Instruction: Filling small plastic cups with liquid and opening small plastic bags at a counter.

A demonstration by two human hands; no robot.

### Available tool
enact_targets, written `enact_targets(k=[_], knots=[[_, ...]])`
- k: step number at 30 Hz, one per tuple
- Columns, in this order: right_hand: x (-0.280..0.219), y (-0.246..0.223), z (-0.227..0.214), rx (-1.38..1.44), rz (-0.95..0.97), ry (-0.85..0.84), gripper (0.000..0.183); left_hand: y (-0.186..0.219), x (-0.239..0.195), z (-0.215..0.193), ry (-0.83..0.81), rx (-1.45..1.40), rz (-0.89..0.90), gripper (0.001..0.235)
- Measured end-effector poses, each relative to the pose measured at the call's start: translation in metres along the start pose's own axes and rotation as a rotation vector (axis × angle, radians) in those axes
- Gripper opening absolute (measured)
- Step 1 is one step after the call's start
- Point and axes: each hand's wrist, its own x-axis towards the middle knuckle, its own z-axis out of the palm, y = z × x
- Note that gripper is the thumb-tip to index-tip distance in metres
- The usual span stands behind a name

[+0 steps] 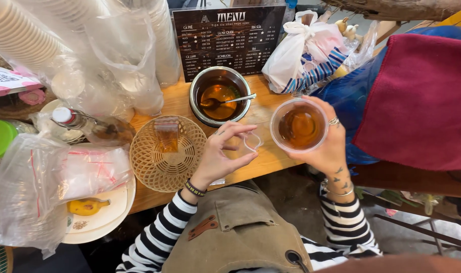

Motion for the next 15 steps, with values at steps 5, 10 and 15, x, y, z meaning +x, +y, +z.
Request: enact_targets(k=[5,10,15], knots=[[0.022,-0.043,-0.016,-0.160,-0.152,-0.021,0.087,0.025,0.010,0.007,0.040,0.042,0.031,0.057],[0.034,-0.065,-0.020,-0.262,-0.227,-0.028,0.080,0.040,0.013,0.012,0.080,0.107,0.052,0.057],[0.040,-0.082,-0.019,-0.358,-0.304,-0.070,0.072,0.042,0.014,0.015,0.137,0.169,0.132,0.056]])
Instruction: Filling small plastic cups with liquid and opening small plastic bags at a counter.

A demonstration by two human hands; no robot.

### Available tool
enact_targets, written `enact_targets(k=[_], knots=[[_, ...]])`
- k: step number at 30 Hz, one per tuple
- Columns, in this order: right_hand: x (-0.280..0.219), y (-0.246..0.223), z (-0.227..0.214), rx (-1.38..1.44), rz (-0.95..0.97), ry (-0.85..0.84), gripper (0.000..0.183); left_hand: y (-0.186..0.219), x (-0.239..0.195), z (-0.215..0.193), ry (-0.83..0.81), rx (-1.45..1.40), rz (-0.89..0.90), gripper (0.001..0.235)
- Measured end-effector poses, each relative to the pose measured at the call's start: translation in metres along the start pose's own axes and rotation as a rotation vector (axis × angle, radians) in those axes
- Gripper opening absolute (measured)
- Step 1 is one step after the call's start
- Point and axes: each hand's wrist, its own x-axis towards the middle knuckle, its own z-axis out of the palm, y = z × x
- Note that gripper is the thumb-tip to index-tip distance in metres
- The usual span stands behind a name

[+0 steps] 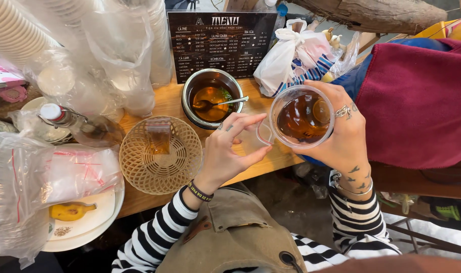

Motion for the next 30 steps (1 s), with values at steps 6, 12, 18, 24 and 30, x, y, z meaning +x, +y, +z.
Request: enact_targets(k=[6,12,18,24,30], knots=[[0.003,-0.003,-0.001,-0.071,-0.037,-0.033,0.071,0.002,0.000,-0.001,0.031,-0.010,0.021,0.054],[0.004,-0.008,-0.011,-0.048,-0.054,-0.155,0.073,0.009,-0.002,-0.006,-0.003,0.043,0.040,0.050],[0.005,-0.011,-0.011,-0.076,-0.037,-0.180,0.073,0.008,-0.003,-0.007,0.004,0.036,0.033,0.050],[0.006,-0.010,-0.012,-0.089,-0.034,-0.194,0.075,0.008,-0.003,-0.008,-0.014,-0.050,0.017,0.050],[0.007,-0.011,-0.011,-0.084,-0.023,-0.203,0.076,0.008,-0.001,-0.009,-0.002,-0.050,0.037,0.050]])
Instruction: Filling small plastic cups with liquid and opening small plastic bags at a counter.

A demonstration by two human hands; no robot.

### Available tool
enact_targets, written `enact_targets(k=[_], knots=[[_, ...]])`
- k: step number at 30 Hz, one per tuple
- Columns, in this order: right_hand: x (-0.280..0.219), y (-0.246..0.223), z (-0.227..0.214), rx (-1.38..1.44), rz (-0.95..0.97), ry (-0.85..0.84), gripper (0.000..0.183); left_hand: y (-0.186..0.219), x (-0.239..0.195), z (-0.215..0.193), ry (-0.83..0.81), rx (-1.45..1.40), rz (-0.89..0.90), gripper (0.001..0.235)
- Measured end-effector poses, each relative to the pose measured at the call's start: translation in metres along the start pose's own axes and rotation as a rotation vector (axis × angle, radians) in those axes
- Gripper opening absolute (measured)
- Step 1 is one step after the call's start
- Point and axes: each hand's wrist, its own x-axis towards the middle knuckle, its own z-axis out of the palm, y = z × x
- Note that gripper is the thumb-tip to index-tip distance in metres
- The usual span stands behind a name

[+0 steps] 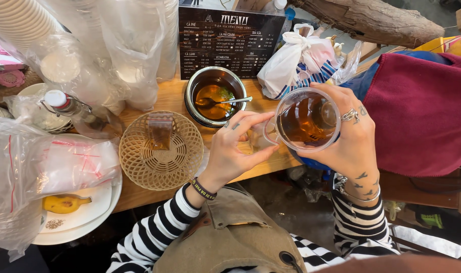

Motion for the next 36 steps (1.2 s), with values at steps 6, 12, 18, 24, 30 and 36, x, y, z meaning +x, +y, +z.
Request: enact_targets(k=[6,12,18,24,30,36], knots=[[0.0005,-0.0012,0.0003,-0.014,0.006,0.001,0.076,0.0004,-0.0002,0.0001,-0.002,-0.018,-0.014,0.049],[0.0017,-0.0040,-0.0005,-0.020,0.021,-0.010,0.074,-0.0001,0.0000,0.0004,0.005,-0.026,0.000,0.047],[0.0013,-0.0033,-0.0010,-0.043,0.018,-0.017,0.075,0.0000,0.0000,0.0004,0.005,-0.029,0.013,0.046],[0.0008,-0.0032,-0.0011,-0.033,0.018,-0.013,0.077,-0.0012,-0.0006,0.0014,0.009,-0.040,0.025,0.045],[0.0013,-0.0045,-0.0013,-0.040,0.020,-0.016,0.075,-0.0018,-0.0012,0.0018,0.013,-0.050,0.031,0.045],[0.0018,-0.0056,-0.0011,-0.033,0.031,-0.013,0.075,-0.0027,-0.0023,0.0035,0.012,-0.057,0.009,0.043]])
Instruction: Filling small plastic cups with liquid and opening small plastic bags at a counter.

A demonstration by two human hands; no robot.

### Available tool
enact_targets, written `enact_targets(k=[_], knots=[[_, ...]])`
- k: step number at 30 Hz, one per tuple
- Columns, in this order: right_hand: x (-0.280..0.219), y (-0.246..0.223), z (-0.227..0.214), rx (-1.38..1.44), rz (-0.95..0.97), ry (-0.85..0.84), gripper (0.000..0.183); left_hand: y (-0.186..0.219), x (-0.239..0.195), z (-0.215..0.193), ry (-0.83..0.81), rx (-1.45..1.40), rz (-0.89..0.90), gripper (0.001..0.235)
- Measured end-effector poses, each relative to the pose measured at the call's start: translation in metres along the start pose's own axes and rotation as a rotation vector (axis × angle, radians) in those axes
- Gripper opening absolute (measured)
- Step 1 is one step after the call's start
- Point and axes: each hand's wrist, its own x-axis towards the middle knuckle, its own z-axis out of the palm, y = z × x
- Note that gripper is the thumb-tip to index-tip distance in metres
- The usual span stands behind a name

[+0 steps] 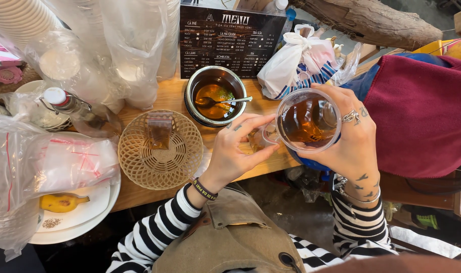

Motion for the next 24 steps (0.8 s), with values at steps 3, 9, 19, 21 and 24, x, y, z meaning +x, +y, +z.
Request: enact_targets(k=[3,9,19,21,24], knots=[[-0.001,0.003,0.001,0.001,-0.019,0.001,0.077,0.000,0.000,0.000,0.000,-0.009,-0.001,0.043],[0.002,-0.002,0.004,0.077,0.017,0.017,0.075,0.000,0.000,0.001,-0.001,-0.063,-0.027,0.042],[-0.043,0.056,0.118,0.935,0.212,0.245,0.091,-0.025,-0.006,0.000,0.100,-0.129,0.006,0.050],[-0.064,0.062,0.159,1.079,0.341,0.279,0.089,-0.024,-0.007,-0.002,0.125,-0.083,-0.009,0.053],[-0.090,0.063,0.205,1.169,0.477,0.289,0.089,-0.025,-0.009,-0.005,0.121,-0.064,-0.036,0.051]])
